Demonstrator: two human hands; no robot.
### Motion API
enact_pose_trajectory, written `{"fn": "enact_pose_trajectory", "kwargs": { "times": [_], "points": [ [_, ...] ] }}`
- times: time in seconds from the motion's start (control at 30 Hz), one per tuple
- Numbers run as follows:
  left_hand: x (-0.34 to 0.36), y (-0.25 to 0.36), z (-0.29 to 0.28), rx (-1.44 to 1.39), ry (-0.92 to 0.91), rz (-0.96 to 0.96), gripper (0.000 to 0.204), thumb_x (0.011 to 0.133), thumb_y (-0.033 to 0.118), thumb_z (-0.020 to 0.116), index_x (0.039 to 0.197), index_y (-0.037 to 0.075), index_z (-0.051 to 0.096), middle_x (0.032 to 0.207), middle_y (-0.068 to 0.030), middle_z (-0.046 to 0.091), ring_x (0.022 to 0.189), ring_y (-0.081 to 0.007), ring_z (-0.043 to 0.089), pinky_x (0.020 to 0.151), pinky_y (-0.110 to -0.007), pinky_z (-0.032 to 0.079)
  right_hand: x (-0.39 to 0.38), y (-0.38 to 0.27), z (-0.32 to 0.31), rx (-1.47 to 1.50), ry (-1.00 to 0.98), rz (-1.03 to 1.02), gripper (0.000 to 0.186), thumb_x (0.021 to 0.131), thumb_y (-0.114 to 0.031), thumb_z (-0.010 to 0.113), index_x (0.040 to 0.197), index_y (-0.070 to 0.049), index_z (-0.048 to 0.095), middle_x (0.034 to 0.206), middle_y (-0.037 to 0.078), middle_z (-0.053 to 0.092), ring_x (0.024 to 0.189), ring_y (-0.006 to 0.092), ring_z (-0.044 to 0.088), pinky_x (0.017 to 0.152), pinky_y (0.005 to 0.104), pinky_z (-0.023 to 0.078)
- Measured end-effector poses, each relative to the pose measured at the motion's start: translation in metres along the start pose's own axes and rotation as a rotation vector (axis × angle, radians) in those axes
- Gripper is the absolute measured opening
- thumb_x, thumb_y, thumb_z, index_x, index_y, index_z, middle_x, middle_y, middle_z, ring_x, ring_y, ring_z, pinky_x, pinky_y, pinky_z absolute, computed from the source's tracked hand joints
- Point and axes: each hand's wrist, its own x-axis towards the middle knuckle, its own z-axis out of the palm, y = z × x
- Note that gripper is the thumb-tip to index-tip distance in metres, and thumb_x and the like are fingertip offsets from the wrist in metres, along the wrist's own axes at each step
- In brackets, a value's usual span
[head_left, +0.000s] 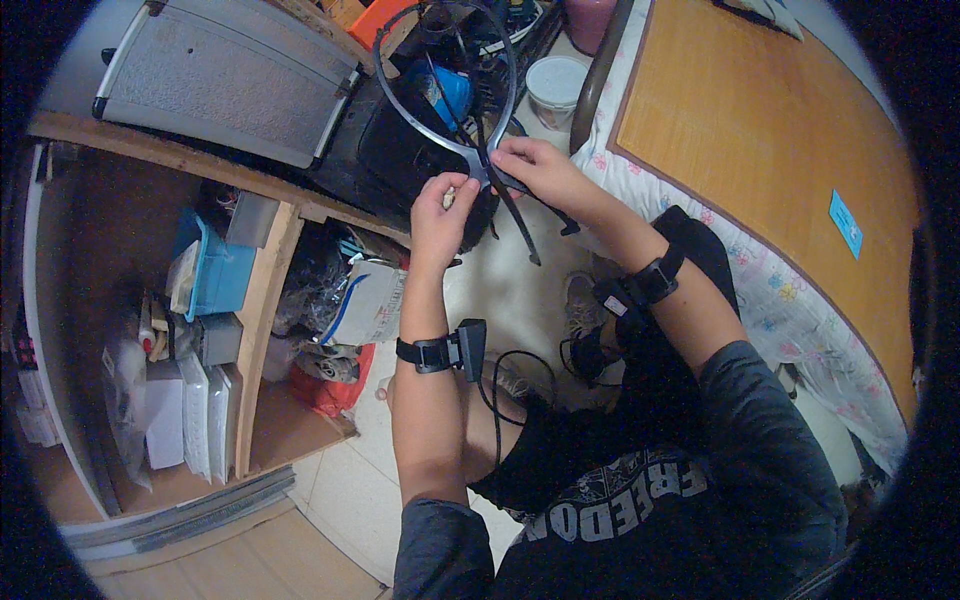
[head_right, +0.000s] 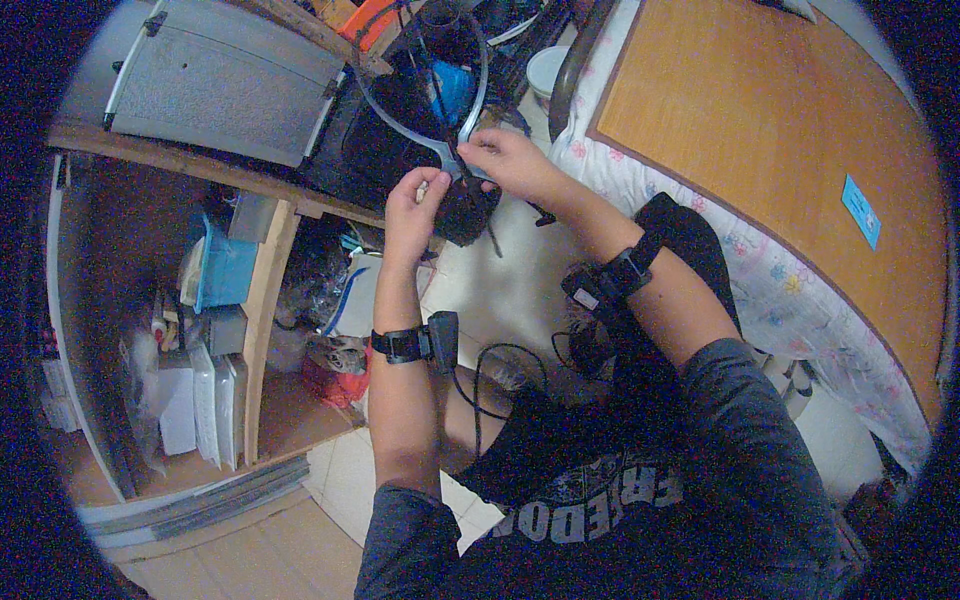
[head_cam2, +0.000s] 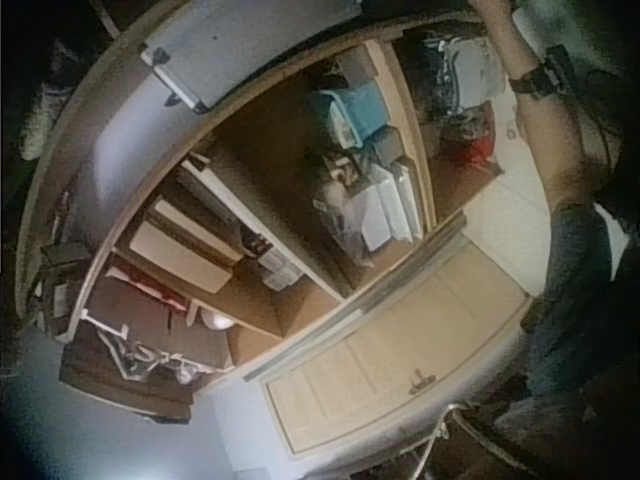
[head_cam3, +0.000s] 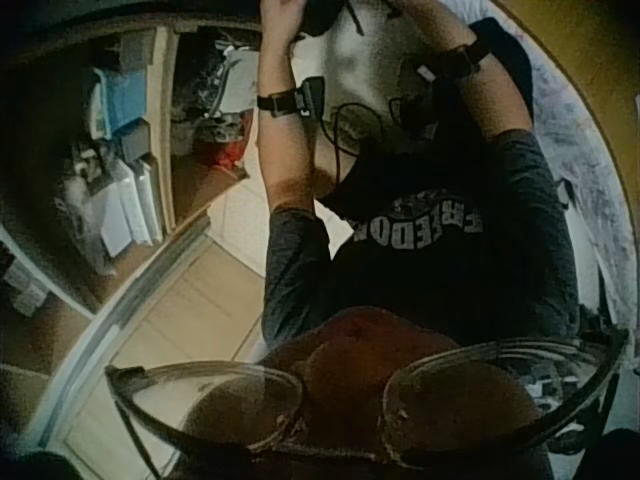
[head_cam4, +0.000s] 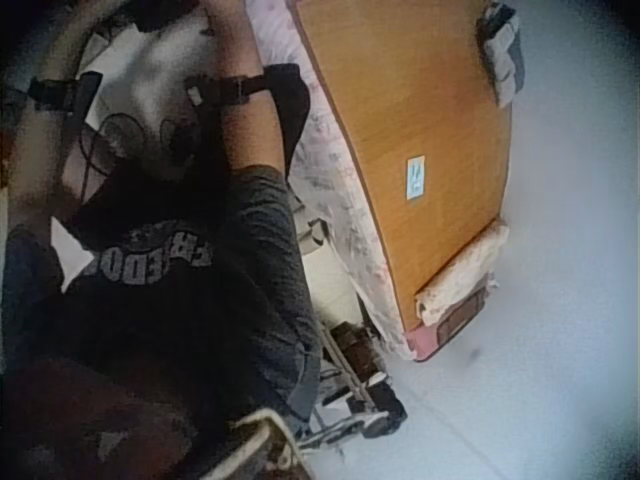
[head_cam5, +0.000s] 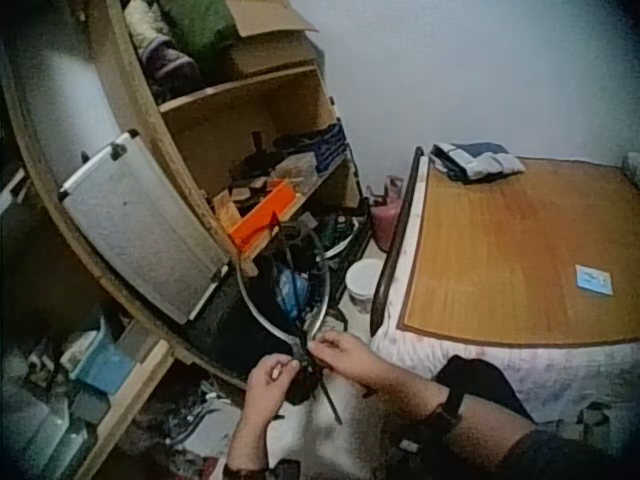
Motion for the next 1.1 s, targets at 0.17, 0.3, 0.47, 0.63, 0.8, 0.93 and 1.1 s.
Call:
{"fn": "enact_pose_trajectory", "kwargs": {
  "times": [0.17,0.3,0.47,0.63,0.8,0.93,1.1],
  "points": [
    [0.001,-0.003,0.003,-0.073,-0.015,-0.053,0.022,0.085,0.023,0.064,0.087,0.001,0.063,0.083,-0.0087,0.062,0.079,-0.0177,0.057,0.076,-0.029,0.043,-0.004,0.001,0.003,0.084,0.076,-0.079,0.017,0.090,-0.016,0.059,0.101,-0.002,0.059,0.084,-0.002,0.059,0.075,0.0053,0.055,0.064,0.0196,0.045],
    [0.001,-0.004,0.004,-0.090,-0.036,-0.077,0.025,0.086,0.026,0.063,0.085,0.001,0.063,0.081,-0.0079,0.062,0.079,-0.0153,0.056,0.075,-0.028,0.043,-0.006,-0.001,0.003,0.080,0.080,-0.060,0.017,0.090,-0.014,0.059,0.102,-0.002,0.059,0.084,-0.001,0.060,0.075,0.0050,0.055,0.064,0.0198,0.045],
    [0.000,0.003,0.000,-0.136,-0.097,-0.094,0.028,0.087,0.028,0.063,0.079,0.001,0.064,0.076,-0.0061,0.062,0.074,-0.0133,0.055,0.071,-0.027,0.042,-0.005,0.000,0.002,0.092,0.081,-0.083,0.016,0.089,-0.013,0.060,0.101,-0.002,0.059,0.084,-0.002,0.060,0.073,0.0045,0.055,0.064,0.0200,0.045],
    [-0.001,0.008,-0.008,-0.051,-0.141,-0.127,0.031,0.088,0.031,0.062,0.073,0.005,0.063,0.070,0.0017,0.059,0.068,-0.0079,0.051,0.063,-0.024,0.041,-0.004,-0.001,0.002,0.093,0.091,-0.060,0.016,0.089,-0.012,0.060,0.101,-0.002,0.059,0.085,-0.001,0.061,0.075,0.0054,0.057,0.064,0.0207,0.046],
    [0.000,0.011,-0.020,-0.083,-0.133,-0.159,0.029,0.086,0.029,0.065,0.074,0.003,0.064,0.071,0.0015,0.060,0.068,-0.0082,0.051,0.063,-0.024,0.041,-0.004,0.001,0.002,0.044,0.166,-0.079,0.017,0.089,-0.012,0.060,0.101,0.000,0.059,0.086,0.001,0.061,0.077,0.0063,0.058,0.065,0.0216,0.047],
    [-0.002,0.005,-0.034,-0.186,-0.177,-0.230,0.025,0.087,0.027,0.065,0.077,0.004,0.065,0.070,0.0035,0.059,0.067,-0.0057,0.050,0.062,-0.023,0.040,-0.001,0.001,0.000,0.098,0.222,-0.163,0.017,0.087,-0.014,0.062,0.093,0.001,0.059,0.080,0.006,0.064,0.070,0.0130,0.061,0.060,0.0279,0.052],
    [-0.007,-0.001,-0.046,-0.275,-0.285,-0.336,0.023,0.090,0.027,0.061,0.086,0.005,0.065,0.074,0.0046,0.060,0.068,-0.0043,0.051,0.061,-0.021,0.040,-0.001,0.001,-0.002,0.060,0.233,-0.181,0.014,0.087,-0.013,0.061,0.090,0.001,0.059,0.079,0.006,0.063,0.069,0.0125,0.061,0.060,0.0275,0.051]
  ]
}}
